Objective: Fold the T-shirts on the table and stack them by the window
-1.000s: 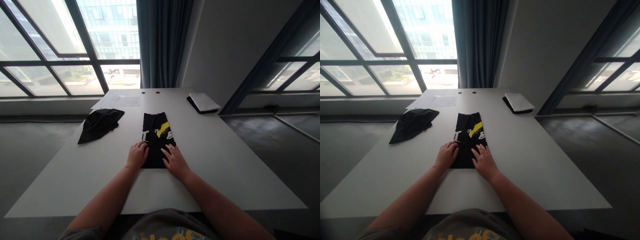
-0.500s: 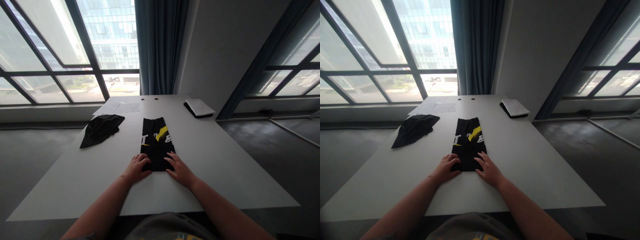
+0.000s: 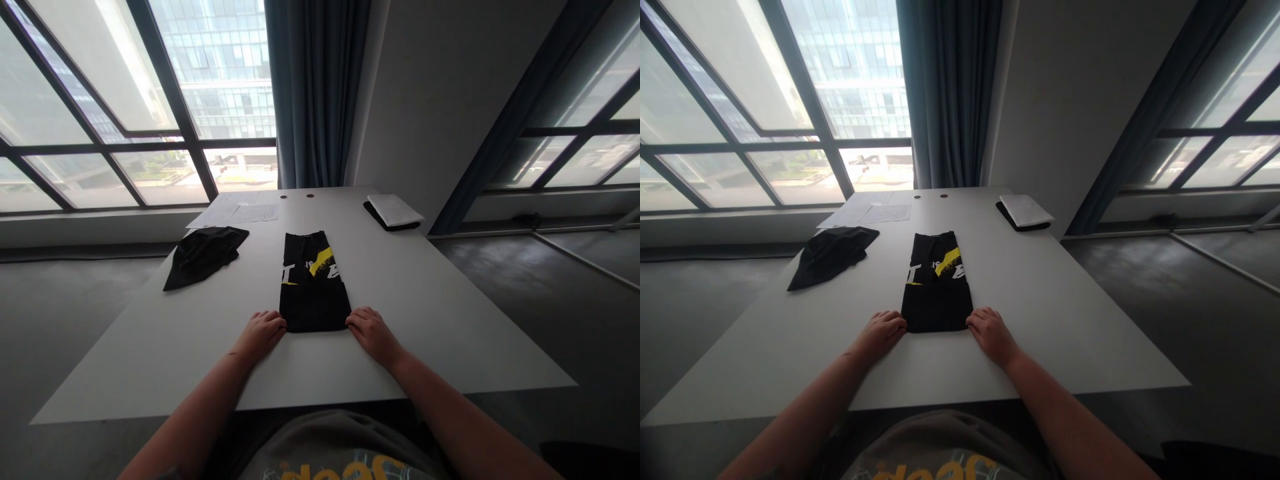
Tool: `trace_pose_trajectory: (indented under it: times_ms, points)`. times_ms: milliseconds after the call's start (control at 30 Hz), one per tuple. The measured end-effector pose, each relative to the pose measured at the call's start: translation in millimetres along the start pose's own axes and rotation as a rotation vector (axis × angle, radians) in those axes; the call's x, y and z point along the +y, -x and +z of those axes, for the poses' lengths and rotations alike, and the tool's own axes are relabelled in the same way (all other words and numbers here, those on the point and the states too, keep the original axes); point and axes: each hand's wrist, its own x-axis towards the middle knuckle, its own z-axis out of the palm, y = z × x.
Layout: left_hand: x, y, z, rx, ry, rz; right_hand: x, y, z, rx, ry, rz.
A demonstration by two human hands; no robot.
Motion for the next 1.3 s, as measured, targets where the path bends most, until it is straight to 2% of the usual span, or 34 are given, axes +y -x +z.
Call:
trace_pose_trajectory:
  times_ms: [100,233,367,433,500,567,633,767,933,1000,1100,1300]
  points:
    - [4,12,-0.6,-0.026,0.044,0.024,-4,8,-8,-0.053,-0.059,-0.042]
    - [16,41,-2.3,-0.052,0.177,0.028,-15,30,-21,-0.126,-0.21,-0.111]
    - [29,66,-11.2,-0.109,0.259,0.041,-23,47,-30,-0.207,-0.355,-0.128]
    - [30,68,-16.0,-0.14,0.336,0.04,-21,47,-28,-0.163,-0.364,-0.081]
    - [25,62,-18.0,-0.135,0.426,0.012,-15,40,-22,-0.066,-0.332,-0.011]
    - [16,46,-16.2,-0.081,0.455,-0.047,-6,25,-13,0.012,-0.283,0.052]
    - [3,23,-11.4,-0.022,0.384,-0.095,6,6,-3,0.037,-0.243,0.086]
    - [-24,-34,0.1,0.014,0.178,-0.085,31,-43,14,0.045,-0.149,0.097]
    - [-54,-105,12.5,0.116,0.052,-0.219,54,-101,30,0.069,0.007,0.176]
    - [-66,-131,17.2,0.156,-0.003,-0.319,62,-122,37,0.044,0.073,0.225]
    - [-84,-167,23.1,0.141,-0.056,-0.444,74,-155,45,-0.04,0.14,0.296]
    - [-114,-224,29.4,0.086,-0.096,-0.496,97,-218,57,-0.153,0.172,0.433]
